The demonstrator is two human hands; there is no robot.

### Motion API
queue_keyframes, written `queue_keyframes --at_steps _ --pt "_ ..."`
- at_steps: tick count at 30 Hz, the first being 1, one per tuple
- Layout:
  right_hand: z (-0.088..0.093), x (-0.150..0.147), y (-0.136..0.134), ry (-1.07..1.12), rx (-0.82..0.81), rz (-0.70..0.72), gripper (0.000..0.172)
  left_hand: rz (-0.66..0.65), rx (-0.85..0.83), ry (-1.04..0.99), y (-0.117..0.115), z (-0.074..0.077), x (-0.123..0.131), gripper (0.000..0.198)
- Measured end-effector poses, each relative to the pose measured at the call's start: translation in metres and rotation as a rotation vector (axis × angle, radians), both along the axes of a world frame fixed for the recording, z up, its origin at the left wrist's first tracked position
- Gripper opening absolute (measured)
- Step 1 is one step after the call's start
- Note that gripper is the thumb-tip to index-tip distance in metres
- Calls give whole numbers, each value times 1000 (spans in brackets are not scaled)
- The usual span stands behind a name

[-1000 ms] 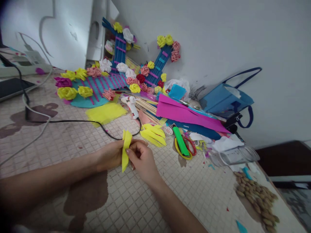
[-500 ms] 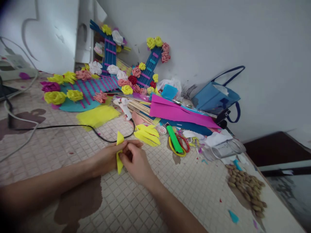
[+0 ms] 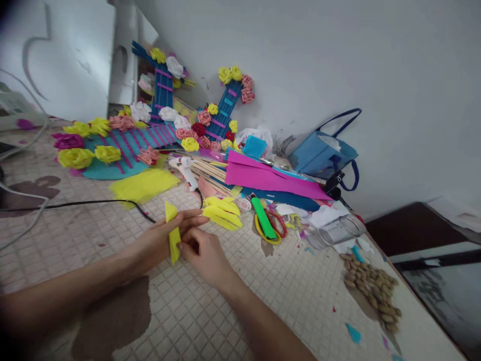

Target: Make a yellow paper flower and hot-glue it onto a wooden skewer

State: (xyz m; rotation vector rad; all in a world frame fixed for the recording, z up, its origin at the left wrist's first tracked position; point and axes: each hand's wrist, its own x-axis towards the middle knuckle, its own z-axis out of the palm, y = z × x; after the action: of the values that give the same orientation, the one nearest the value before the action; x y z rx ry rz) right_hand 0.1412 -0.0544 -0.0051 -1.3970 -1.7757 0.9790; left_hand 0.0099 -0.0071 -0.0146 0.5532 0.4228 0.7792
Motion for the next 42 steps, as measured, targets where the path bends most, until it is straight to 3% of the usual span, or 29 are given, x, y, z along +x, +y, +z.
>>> queue_keyframes --at_steps 3,5,7,9,12,15,17,19,23,27,29,34,37,42 --pt "6 11 4 -79 65 40 12 168 -105 42 7 7 -3 21" --pt "10 24 9 -196 168 -71 11 216 -139 66 12 11 -6 22" --pt "10 38 14 -379 310 -260 5 189 -150 85 14 13 -8 21" --pt "6 50 19 -590 406 -353 10 140 -147 105 15 13 -9 19" --pt "-2 60 24 -817 426 -356 14 98 -139 151 13 11 -9 19" --pt "-6 62 26 -864 410 -335 5 73 -130 201 12 9 -9 18" --pt "-4 61 26 -757 395 -339 9 59 -102 242 11 9 -9 14" --pt "0 57 25 -505 329 -336 10 58 -46 303 8 9 -9 11" --pt "1 41 19 88 64 -237 14 48 200 454 2 12 -7 29" --pt "-2 26 14 208 -31 -114 18 39 318 581 0 10 -6 34" --pt "0 30 16 120 43 -137 18 53 314 616 2 8 -7 35" --pt "3 73 28 -398 417 -439 7 30 278 603 8 5 -10 35" --pt "-1 87 33 -617 463 -397 5 5 274 606 7 6 -10 34" --pt "-6 78 31 -781 462 -320 4 -7 251 613 4 9 -8 34"
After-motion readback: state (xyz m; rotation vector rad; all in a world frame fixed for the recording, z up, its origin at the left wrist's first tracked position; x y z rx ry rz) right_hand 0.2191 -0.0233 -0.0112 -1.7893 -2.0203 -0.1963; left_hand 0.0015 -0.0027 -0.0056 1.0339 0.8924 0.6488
